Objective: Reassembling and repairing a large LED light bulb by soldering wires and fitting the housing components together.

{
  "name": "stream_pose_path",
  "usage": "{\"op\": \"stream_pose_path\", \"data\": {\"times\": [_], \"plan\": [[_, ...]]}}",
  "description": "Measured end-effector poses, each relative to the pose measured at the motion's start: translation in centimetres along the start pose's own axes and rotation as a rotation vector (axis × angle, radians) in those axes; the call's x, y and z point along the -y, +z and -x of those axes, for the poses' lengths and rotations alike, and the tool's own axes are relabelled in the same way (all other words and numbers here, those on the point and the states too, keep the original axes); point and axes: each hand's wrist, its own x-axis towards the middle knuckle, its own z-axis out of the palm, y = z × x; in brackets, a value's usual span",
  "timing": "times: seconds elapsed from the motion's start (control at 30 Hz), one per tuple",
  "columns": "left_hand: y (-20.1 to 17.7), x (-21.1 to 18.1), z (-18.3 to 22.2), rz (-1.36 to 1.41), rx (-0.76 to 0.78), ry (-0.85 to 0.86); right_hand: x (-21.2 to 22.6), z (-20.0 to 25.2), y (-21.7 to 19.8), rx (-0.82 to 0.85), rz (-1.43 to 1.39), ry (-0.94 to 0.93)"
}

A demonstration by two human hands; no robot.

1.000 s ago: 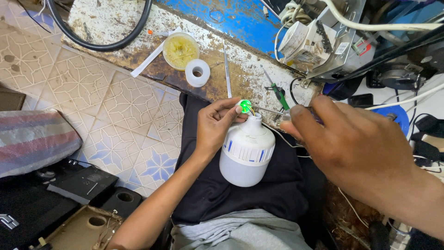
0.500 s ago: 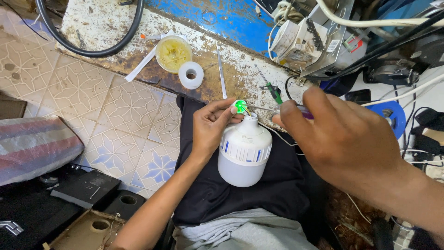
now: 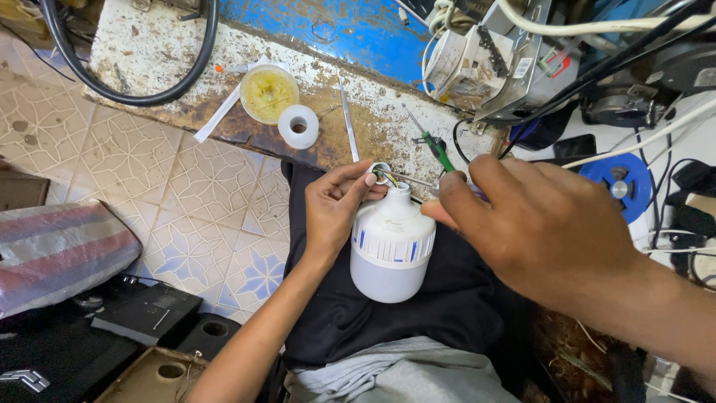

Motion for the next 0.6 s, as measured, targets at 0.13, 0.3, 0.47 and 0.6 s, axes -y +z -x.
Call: {"op": "stream_pose_path", "data": {"times": [0.13,0.3,0.47,0.6], "plan": [[-0.1,0.3,-0.1,-0.008,-0.002,0.000,-0.4,-1.0,-0.8,-0.010,-0.189,-0.064],[0.3,-0.2,0.0,-0.021,-0.016,0.012,-1.4,-0.3,-0.1,0.109,-0.197,-0.095],[0.2,-0.2,0.1,-0.014,-0.006,0.015,-0.3,0.1,-0.5,0.163,-0.267,0.119],[0.1,0.1,0.0,0.009,-0.009,0.004,0.4,0.0,-1.4,0.239,-0.457,0.359]]}}
